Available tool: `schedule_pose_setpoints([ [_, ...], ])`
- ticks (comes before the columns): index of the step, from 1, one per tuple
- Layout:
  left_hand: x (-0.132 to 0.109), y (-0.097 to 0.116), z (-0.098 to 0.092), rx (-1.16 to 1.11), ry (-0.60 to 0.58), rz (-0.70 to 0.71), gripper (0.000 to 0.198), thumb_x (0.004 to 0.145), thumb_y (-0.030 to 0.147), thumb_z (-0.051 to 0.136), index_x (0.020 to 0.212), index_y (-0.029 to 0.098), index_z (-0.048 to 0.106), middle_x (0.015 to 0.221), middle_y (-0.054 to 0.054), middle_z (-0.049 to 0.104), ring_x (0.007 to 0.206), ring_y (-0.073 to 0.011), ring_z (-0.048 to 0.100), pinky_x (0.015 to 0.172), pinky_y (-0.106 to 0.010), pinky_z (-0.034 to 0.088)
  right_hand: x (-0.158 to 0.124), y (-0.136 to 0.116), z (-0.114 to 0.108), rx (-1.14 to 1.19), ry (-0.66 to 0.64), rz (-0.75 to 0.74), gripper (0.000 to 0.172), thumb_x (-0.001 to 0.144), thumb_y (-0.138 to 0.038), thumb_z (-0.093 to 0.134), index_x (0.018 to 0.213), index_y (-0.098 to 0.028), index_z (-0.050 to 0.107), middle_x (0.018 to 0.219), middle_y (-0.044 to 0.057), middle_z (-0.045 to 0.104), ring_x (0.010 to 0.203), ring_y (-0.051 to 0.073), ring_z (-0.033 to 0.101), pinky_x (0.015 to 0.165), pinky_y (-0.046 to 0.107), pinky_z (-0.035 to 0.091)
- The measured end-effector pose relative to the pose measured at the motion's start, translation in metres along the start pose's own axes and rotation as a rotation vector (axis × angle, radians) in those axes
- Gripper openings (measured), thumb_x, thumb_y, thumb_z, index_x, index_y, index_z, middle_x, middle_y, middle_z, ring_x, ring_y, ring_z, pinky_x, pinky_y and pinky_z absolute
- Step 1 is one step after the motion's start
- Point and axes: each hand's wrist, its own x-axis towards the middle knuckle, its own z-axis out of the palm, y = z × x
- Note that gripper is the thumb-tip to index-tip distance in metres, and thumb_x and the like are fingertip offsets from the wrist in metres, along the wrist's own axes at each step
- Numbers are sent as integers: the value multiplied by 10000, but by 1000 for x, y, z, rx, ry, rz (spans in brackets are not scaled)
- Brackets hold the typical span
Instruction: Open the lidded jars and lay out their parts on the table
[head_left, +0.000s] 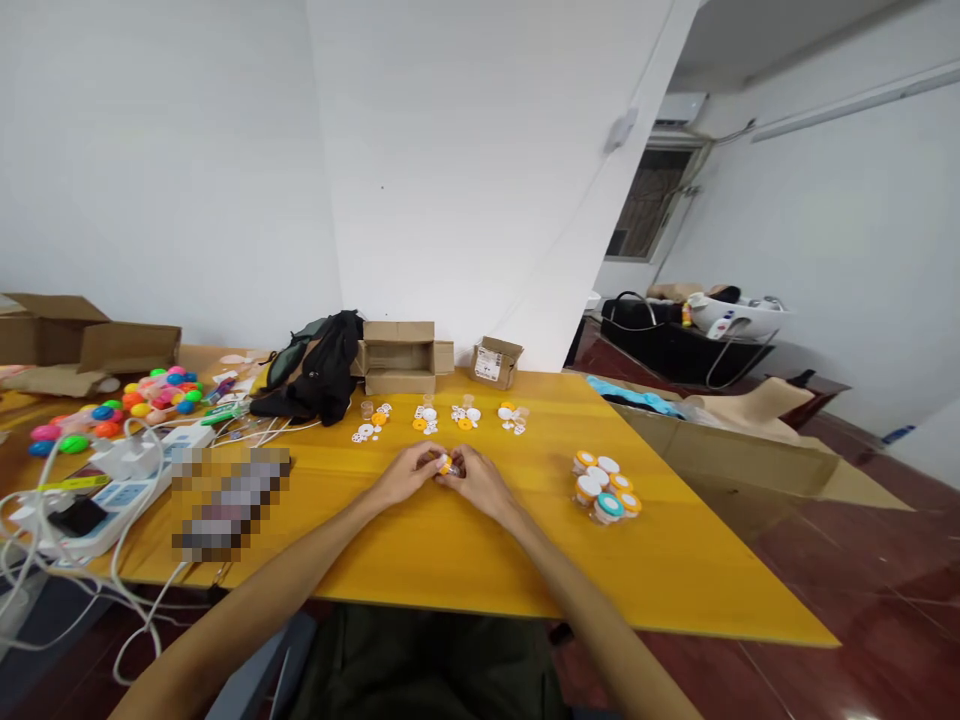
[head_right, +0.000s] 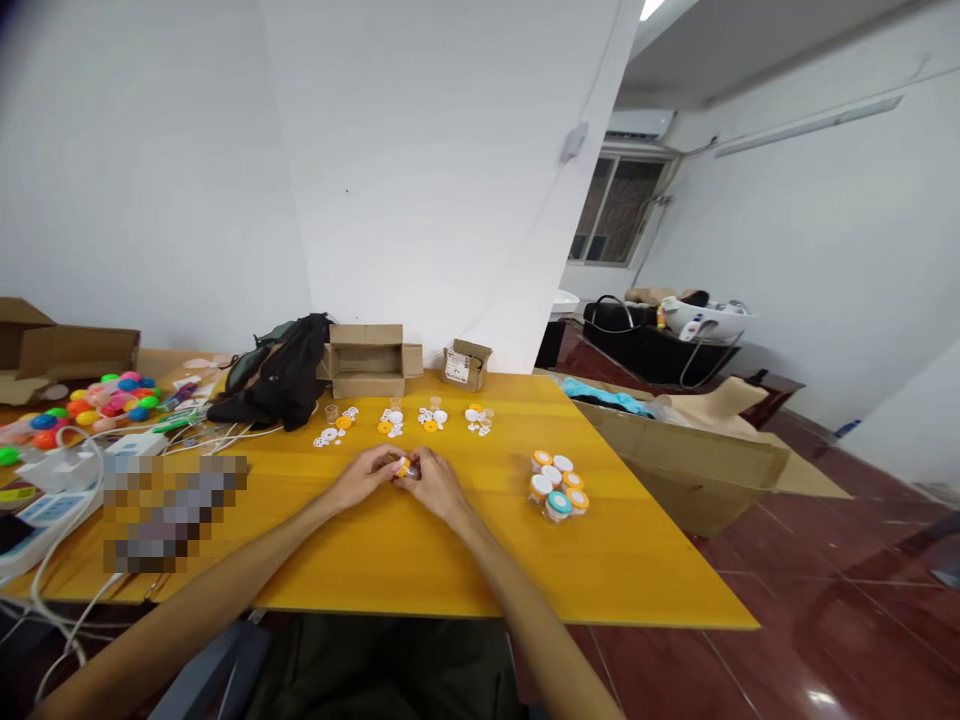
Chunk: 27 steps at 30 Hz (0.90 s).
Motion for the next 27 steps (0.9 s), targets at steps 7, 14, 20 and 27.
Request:
schedule_pose_setpoints([
  [7, 0, -10, 0, -83, 24, -67, 406, 790, 545, 712, 991, 200, 639, 867, -31, 668, 815, -188, 631, 784, -305, 508, 2, 40, 0, 193, 144, -41, 396, 822, -461, 623, 1126, -209, 603, 1110, 92, 674, 1022, 245, 632, 867, 380, 520],
  [14, 0, -7, 3, -1, 2, -8, 387, 800, 537, 704, 983, 197, 675, 868, -27, 627, 734, -160, 564, 738, -290, 477, 34, 70, -24, -253, 490, 400, 825, 822, -541, 608, 1428, -39, 360, 1409, 338, 447, 1334, 452, 430, 1048, 572, 360],
  [20, -1, -2, 2, 42, -17, 39, 319, 822, 476, 687, 971, 194, 685, 919, -33, 612, 716, -150, 546, 729, -292, 474, 70, 64, -23, -278, 386, 624, 945, 875, -586, 507, 1506, 58, 225, 1499, 423, 317, 1444, 464, 287, 1105, 642, 226],
  [27, 0, -5, 3, 38, -21, 39, 296, 832, 437, 687, 993, 189, 694, 940, -33, 625, 739, -148, 559, 747, -284, 488, 88, 71, -21, -290, 442, 609, 895, 898, -568, 472, 1491, 73, 278, 1482, 408, 366, 1427, 480, 303, 1106, 654, 214],
])
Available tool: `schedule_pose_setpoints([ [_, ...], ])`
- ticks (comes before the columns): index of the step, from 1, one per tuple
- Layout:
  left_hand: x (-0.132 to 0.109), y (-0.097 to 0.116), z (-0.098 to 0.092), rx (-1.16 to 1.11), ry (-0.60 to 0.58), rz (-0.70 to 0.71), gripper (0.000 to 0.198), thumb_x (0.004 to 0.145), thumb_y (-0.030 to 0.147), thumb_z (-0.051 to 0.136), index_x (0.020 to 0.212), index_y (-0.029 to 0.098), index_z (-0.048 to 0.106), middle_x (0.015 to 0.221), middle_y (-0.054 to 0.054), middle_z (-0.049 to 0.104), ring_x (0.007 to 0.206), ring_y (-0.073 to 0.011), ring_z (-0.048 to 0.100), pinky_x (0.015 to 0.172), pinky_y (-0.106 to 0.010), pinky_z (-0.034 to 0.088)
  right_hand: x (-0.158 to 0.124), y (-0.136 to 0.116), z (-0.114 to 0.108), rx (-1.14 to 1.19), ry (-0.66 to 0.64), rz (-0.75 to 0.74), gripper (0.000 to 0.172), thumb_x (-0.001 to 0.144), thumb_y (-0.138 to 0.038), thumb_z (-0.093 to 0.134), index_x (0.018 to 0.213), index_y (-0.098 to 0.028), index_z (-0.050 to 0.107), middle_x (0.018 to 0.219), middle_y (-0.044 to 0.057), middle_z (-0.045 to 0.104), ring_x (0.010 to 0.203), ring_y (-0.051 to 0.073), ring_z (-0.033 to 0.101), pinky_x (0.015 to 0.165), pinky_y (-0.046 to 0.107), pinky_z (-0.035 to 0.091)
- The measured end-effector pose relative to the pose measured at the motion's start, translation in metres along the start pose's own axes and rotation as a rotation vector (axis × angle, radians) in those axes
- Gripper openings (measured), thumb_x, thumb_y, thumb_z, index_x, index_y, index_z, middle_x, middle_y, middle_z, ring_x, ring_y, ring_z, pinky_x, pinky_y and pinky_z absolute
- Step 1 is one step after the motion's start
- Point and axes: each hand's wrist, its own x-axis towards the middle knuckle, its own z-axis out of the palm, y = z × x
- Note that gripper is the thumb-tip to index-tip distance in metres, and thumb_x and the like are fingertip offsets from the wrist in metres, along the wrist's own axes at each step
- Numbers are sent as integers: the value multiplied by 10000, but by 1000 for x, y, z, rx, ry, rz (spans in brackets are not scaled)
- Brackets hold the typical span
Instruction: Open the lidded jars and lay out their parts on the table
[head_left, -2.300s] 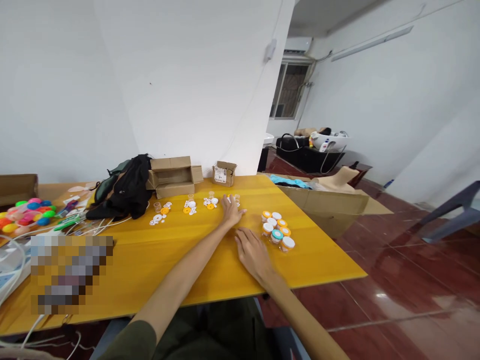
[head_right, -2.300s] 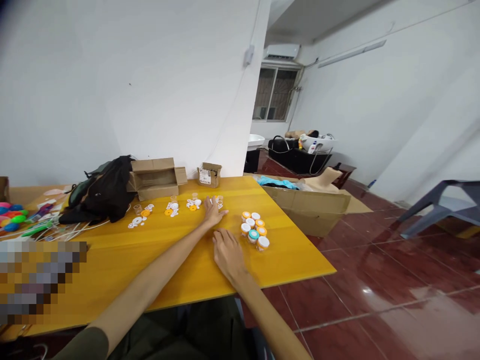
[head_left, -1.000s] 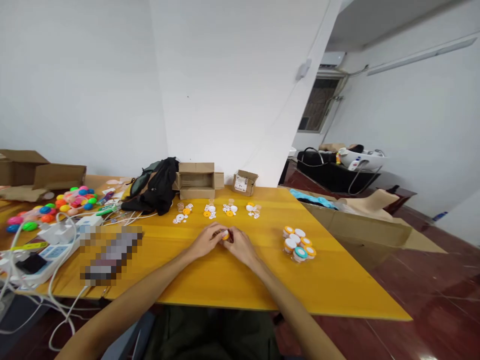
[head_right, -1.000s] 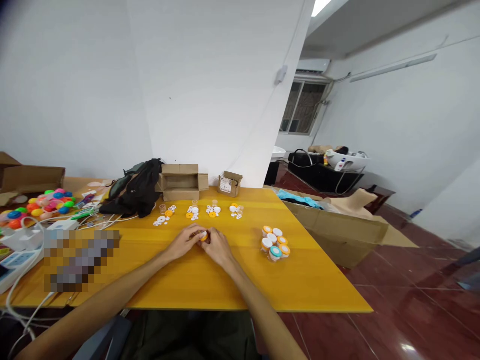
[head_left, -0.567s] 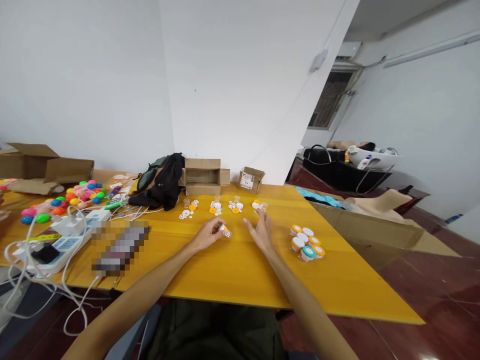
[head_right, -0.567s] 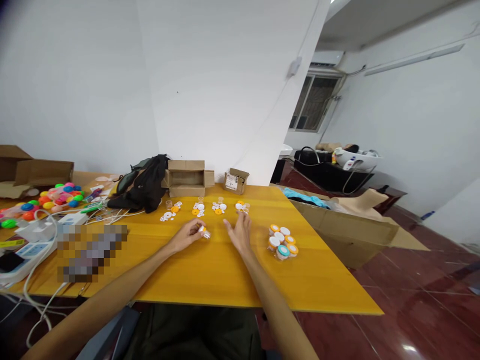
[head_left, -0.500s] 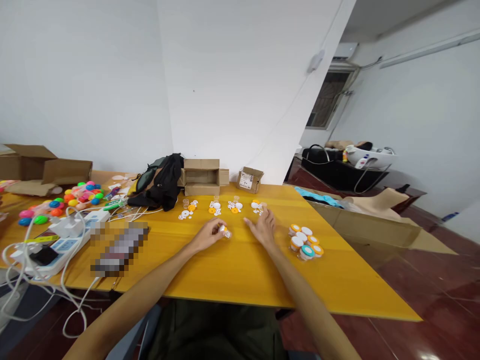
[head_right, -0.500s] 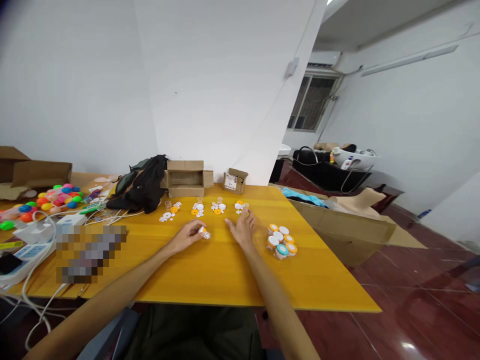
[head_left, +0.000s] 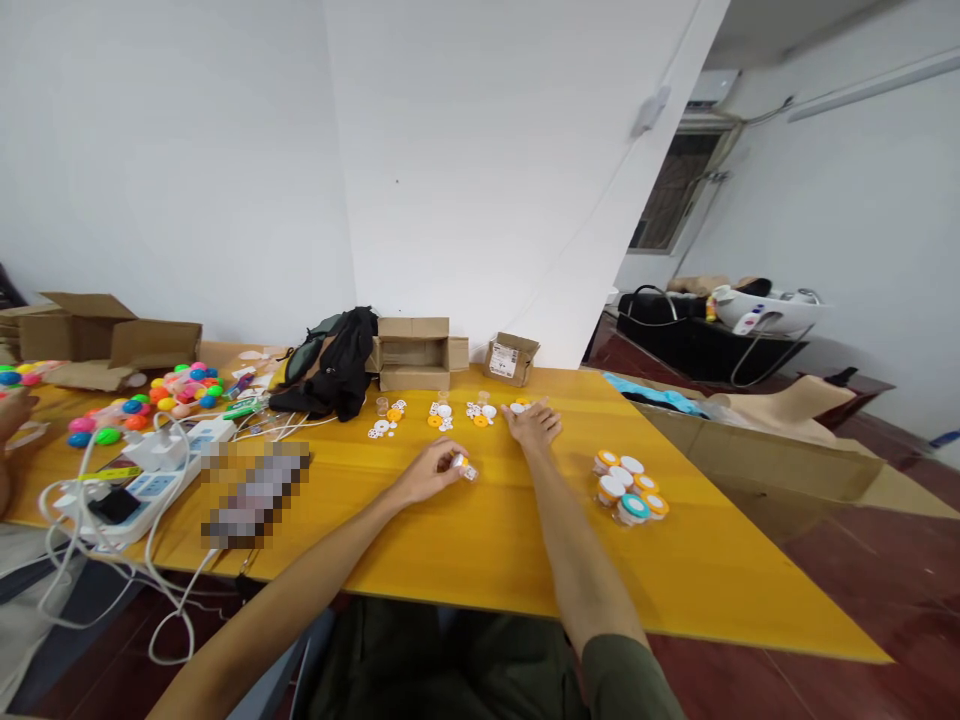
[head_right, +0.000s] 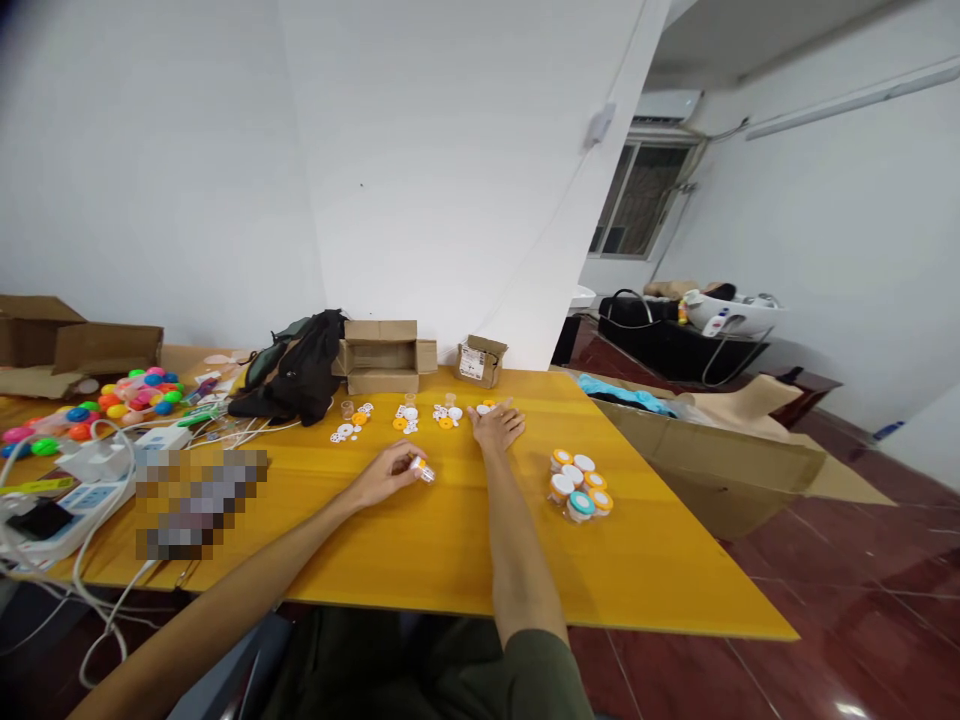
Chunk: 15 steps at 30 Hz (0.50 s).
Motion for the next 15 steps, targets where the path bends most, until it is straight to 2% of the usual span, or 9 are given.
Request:
schedule_pose_setpoints([
  [4, 1, -6, 2, -35, 0, -20, 311, 819, 435, 706, 999, 181, 694, 977, -39, 631, 754, -142, 568, 756, -278, 491, 5, 1, 5, 39, 25, -31, 839, 902, -512, 468, 1484, 60, 271, 1462, 387, 402, 1437, 460, 304, 1144, 614, 203],
  [7, 2, -9, 3, -98, 19, -42, 336, 797, 448, 733, 991, 178, 690, 972, -44, 645, 778, -150, 591, 772, -282, 494, 4, 3, 6, 131, 78, -79, 872, 887, -556, 471, 1482, 41, 246, 1471, 386, 378, 1448, 470, 278, 1145, 625, 203],
  [11, 4, -9, 2, -209, 26, -92, 384, 765, 473, 765, 996, 179, 673, 911, -42, 673, 837, -181, 641, 828, -312, 503, -15, 13, 1, 318, 163, -226, 874, 863, -636, 467, 1460, -27, 276, 1496, 352, 350, 1454, 463, 263, 1122, 650, 250],
  [13, 4, -7, 1, -242, 43, -111, 403, 741, 472, 786, 995, 185, 663, 908, -42, 689, 879, -199, 661, 864, -330, 506, -34, 19, -3, 450, 151, -361, 793, 866, -631, 468, 1431, -89, 337, 1442, 294, 451, 1393, 404, 391, 1101, 591, 337],
  [15, 5, -4, 0, -262, 65, -115, 411, 715, 470, 804, 976, 189, 657, 936, -47, 701, 921, -211, 671, 896, -343, 507, -59, 22, -7, 619, 31, -457, 665, 878, -620, 466, 1349, -152, 438, 1259, 213, 617, 1199, 330, 577, 1008, 502, 457],
])
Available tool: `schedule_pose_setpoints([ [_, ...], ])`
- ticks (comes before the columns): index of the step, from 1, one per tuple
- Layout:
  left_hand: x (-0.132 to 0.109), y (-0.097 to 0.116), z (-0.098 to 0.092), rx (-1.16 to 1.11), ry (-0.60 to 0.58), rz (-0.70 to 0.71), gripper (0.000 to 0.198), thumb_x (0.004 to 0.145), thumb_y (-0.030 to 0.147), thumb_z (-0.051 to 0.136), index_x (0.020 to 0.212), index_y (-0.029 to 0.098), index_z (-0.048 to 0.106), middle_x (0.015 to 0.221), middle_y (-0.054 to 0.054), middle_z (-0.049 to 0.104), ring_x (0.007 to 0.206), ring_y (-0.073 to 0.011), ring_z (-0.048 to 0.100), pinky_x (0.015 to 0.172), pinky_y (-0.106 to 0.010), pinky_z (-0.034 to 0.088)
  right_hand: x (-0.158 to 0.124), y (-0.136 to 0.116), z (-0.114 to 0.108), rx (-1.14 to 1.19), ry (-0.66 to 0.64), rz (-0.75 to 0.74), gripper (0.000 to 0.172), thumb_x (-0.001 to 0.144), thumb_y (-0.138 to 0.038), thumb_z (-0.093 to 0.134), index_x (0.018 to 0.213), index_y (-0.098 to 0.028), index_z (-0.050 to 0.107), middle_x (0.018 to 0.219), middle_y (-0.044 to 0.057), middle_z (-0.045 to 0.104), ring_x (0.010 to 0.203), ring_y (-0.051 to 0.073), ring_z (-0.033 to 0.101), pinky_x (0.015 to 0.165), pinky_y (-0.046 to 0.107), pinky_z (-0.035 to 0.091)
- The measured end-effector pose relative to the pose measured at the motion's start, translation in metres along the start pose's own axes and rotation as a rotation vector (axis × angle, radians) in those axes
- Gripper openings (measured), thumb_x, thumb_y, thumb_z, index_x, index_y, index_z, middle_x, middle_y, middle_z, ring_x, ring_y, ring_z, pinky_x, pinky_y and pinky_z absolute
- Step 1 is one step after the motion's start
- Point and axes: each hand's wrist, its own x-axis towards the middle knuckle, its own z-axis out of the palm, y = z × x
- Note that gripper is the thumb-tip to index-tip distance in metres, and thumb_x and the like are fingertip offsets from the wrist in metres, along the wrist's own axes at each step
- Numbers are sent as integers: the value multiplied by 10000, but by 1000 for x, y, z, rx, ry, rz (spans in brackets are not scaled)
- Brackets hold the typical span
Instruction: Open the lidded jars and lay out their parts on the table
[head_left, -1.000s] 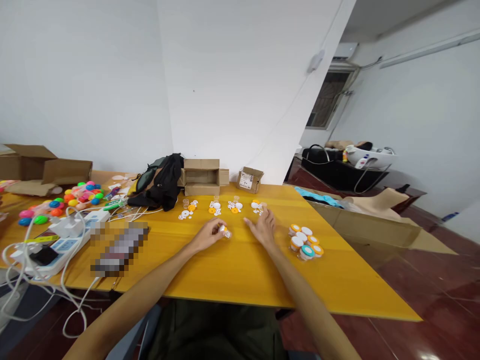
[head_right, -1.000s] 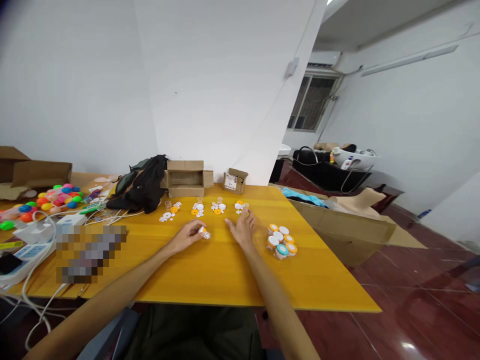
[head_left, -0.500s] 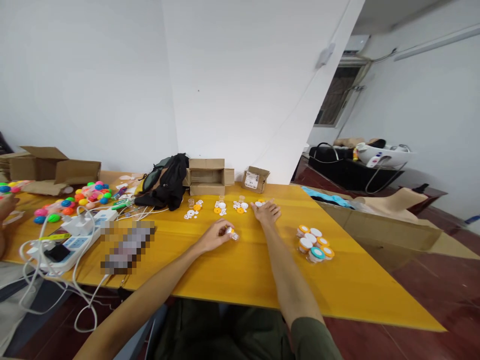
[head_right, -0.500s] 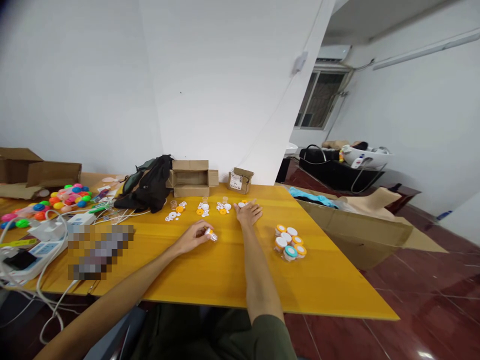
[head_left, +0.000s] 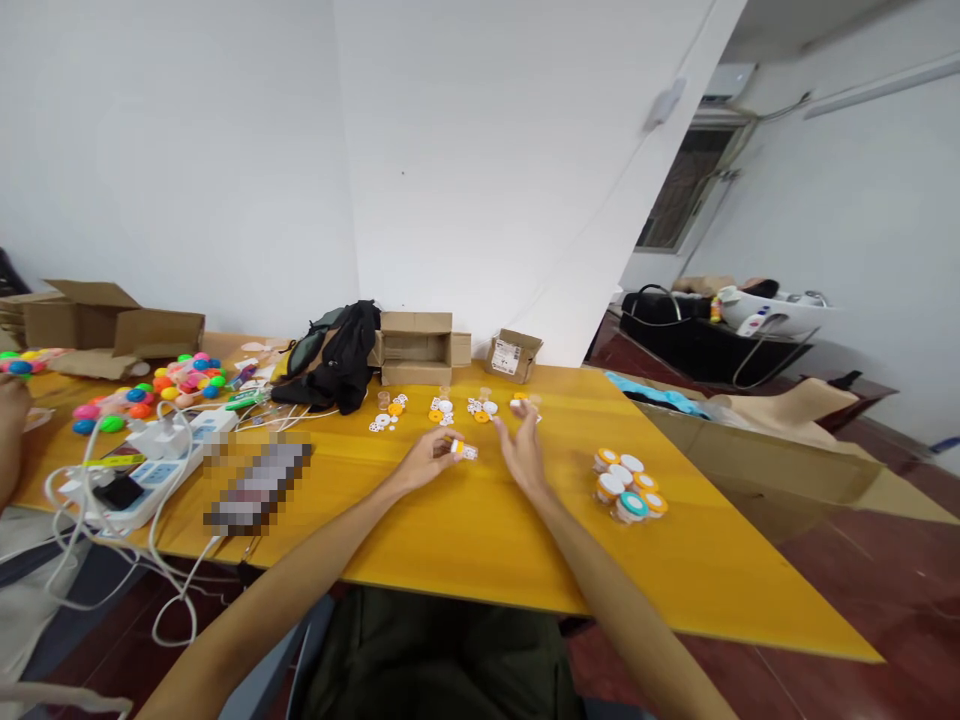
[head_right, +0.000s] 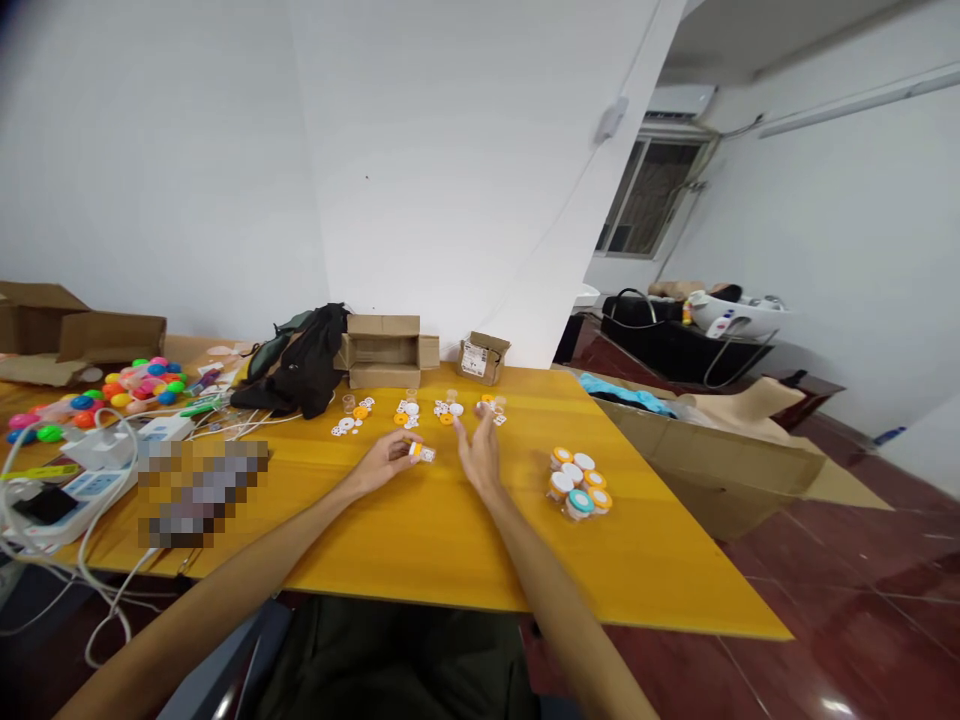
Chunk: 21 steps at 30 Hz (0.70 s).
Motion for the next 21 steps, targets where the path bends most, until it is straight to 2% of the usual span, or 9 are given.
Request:
schedule_pose_setpoints([
  [1, 0, 1, 0, -9, 5, 4, 412, 709, 467, 808, 974, 191, 654, 955, -50, 706, 935, -213, 674, 908, -347, 508, -11, -7, 0, 88, -78, 5, 592, 880, -625, 467, 1273, -185, 502, 1128, 161, 677, 1059, 296, 639, 930, 457, 504],
  [3, 1, 4, 1, -31, 8, 19, 413, 706, 464, 810, 969, 189, 648, 994, -56, 712, 946, -213, 679, 915, -351, 515, -27, -20, 2, 218, -254, 29, 485, 866, -647, 488, 1067, -220, 599, 913, 79, 708, 825, 238, 664, 780, 379, 539],
  [5, 1, 5, 2, -48, 2, 36, 408, 717, 465, 801, 970, 186, 644, 1017, -59, 714, 945, -209, 683, 914, -351, 523, -35, -33, 5, 286, -361, 66, 471, 849, -676, 493, 896, -223, 612, 732, 24, 664, 660, 197, 619, 657, 330, 519],
  [7, 1, 5, 3, -44, -16, 42, 397, 744, 471, 778, 983, 185, 641, 1013, -56, 710, 930, -202, 684, 904, -349, 526, -37, -42, 5, 342, -416, 114, 498, 823, -712, 501, 801, -224, 596, 641, -6, 614, 564, 169, 564, 574, 303, 485],
  [13, 0, -1, 6, 98, -8, 59, 386, 748, 441, 777, 1001, 182, 644, 956, -45, 695, 873, -187, 652, 846, -321, 512, -33, -48, 1, 343, -420, 142, 526, 779, -744, 534, 707, -226, 584, 576, -20, 569, 537, 159, 529, 558, 293, 447],
  [17, -2, -1, 5, 134, 2, 64, 358, 786, 454, 735, 1007, 192, 634, 959, -40, 697, 880, -190, 645, 838, -315, 504, -36, -48, 0, 301, -399, 119, 527, 772, -747, 538, 733, -226, 607, 613, -10, 604, 566, 171, 542, 574, 299, 445],
  [21, -3, 2, 4, 157, -27, 71, 353, 822, 506, 683, 984, 197, 629, 948, -33, 698, 869, -188, 639, 832, -316, 499, -36, -51, -3, 276, -401, 71, 523, 828, -727, 463, 757, -232, 613, 639, -4, 620, 585, 179, 553, 597, 306, 454],
])
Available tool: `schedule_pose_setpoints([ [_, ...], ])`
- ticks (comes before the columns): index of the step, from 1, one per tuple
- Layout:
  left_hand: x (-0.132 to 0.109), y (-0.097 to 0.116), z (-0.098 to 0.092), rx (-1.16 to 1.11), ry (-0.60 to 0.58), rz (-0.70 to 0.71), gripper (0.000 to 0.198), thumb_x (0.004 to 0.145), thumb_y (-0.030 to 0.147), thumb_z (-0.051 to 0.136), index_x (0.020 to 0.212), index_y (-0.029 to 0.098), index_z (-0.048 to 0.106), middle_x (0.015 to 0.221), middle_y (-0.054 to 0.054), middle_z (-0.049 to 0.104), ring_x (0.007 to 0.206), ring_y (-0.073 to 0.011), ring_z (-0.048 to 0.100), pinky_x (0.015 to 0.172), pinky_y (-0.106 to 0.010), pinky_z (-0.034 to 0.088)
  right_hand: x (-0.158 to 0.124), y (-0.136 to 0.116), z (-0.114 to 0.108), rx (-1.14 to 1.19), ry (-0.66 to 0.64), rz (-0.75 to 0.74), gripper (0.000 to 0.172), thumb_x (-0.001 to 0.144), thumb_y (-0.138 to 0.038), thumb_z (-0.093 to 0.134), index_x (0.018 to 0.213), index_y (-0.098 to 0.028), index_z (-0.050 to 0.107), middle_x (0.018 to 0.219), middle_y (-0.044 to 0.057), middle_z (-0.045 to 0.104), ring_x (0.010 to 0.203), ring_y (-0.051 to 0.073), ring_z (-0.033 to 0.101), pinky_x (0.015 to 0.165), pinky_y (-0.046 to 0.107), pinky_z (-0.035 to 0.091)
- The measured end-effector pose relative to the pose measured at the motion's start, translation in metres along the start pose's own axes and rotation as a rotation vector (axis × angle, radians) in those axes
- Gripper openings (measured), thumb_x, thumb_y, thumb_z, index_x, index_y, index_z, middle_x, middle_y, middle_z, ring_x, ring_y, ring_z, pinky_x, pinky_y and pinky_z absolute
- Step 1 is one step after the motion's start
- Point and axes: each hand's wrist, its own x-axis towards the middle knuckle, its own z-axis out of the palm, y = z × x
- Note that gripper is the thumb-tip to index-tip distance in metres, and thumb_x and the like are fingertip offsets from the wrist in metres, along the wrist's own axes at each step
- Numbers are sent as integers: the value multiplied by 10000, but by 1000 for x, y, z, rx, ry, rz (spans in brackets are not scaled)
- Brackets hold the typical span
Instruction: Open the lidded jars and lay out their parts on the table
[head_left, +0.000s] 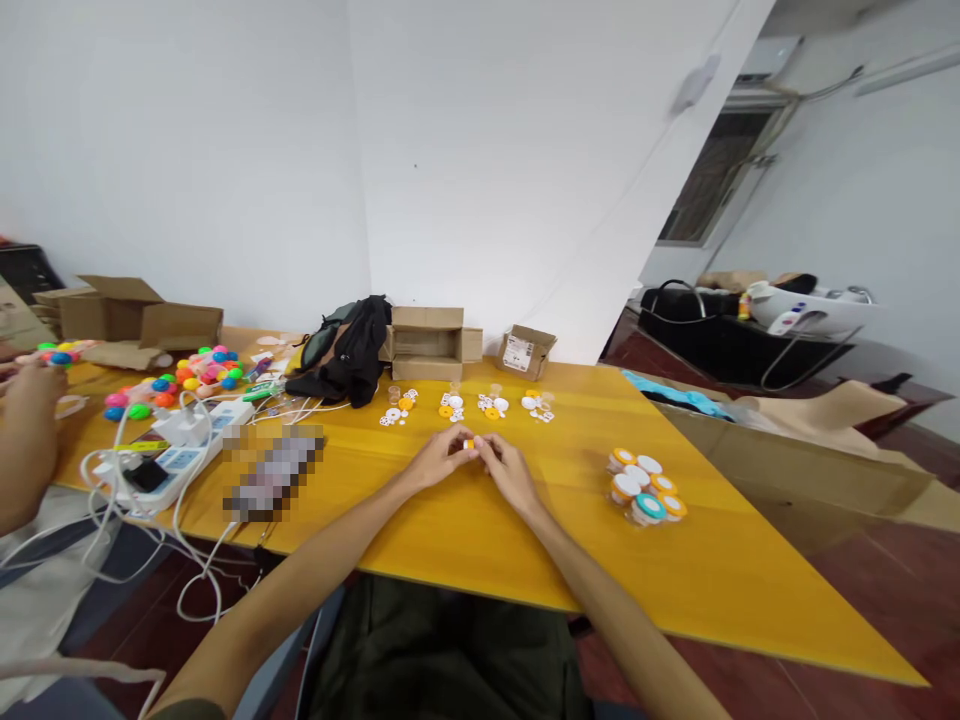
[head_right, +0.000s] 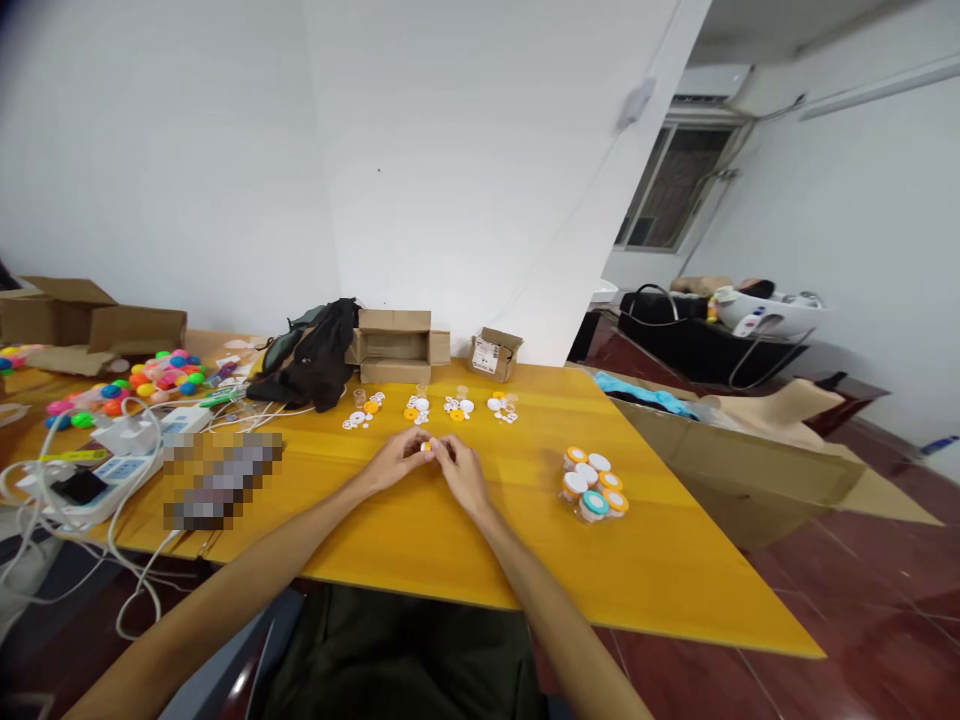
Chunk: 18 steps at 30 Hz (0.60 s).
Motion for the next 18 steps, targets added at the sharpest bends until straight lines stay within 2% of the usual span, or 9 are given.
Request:
schedule_pose_setpoints([
  [4, 0, 3, 0, -38, -1, -25, 376, 838, 553, 639, 953, 197, 608, 922, -29, 684, 858, -183, 631, 833, -312, 492, 0, -1, -2, -29, 8, -9, 491, 876, -674, 403, 728, -243, 585, 606, -3, 608, 582, 190, 565, 625, 321, 480],
  [9, 3, 3, -1, -16, 63, -84, 368, 859, 572, 561, 837, 205, 563, 761, 10, 614, 733, -156, 570, 780, -295, 470, 1, 6, 2, 73, 30, -29, 354, 821, -576, 568, 925, -240, 611, 877, 51, 730, 812, 222, 674, 773, 352, 541],
  [14, 3, 8, -2, 13, 123, -122, 374, 873, 584, 495, 795, 219, 523, 728, 26, 567, 696, -155, 531, 716, -282, 460, 1, 11, 8, 121, 34, -58, 374, 774, -510, 651, 1027, -239, 601, 1026, 68, 723, 854, 207, 676, 785, 351, 554],
  [16, 3, 10, -2, 33, 139, -116, 360, 881, 569, 484, 788, 223, 514, 727, 27, 559, 702, -157, 530, 717, -280, 460, 1, 10, 8, 114, 45, -51, 405, 768, -526, 658, 1044, -235, 599, 1030, 73, 718, 837, 207, 672, 762, 346, 552],
  [18, 2, 10, -2, 51, 145, -107, 342, 893, 545, 475, 782, 223, 506, 719, 30, 551, 702, -155, 531, 727, -278, 460, 1, 8, 6, 85, 38, -29, 382, 799, -560, 619, 995, -233, 612, 936, 60, 720, 783, 206, 660, 734, 342, 542],
])
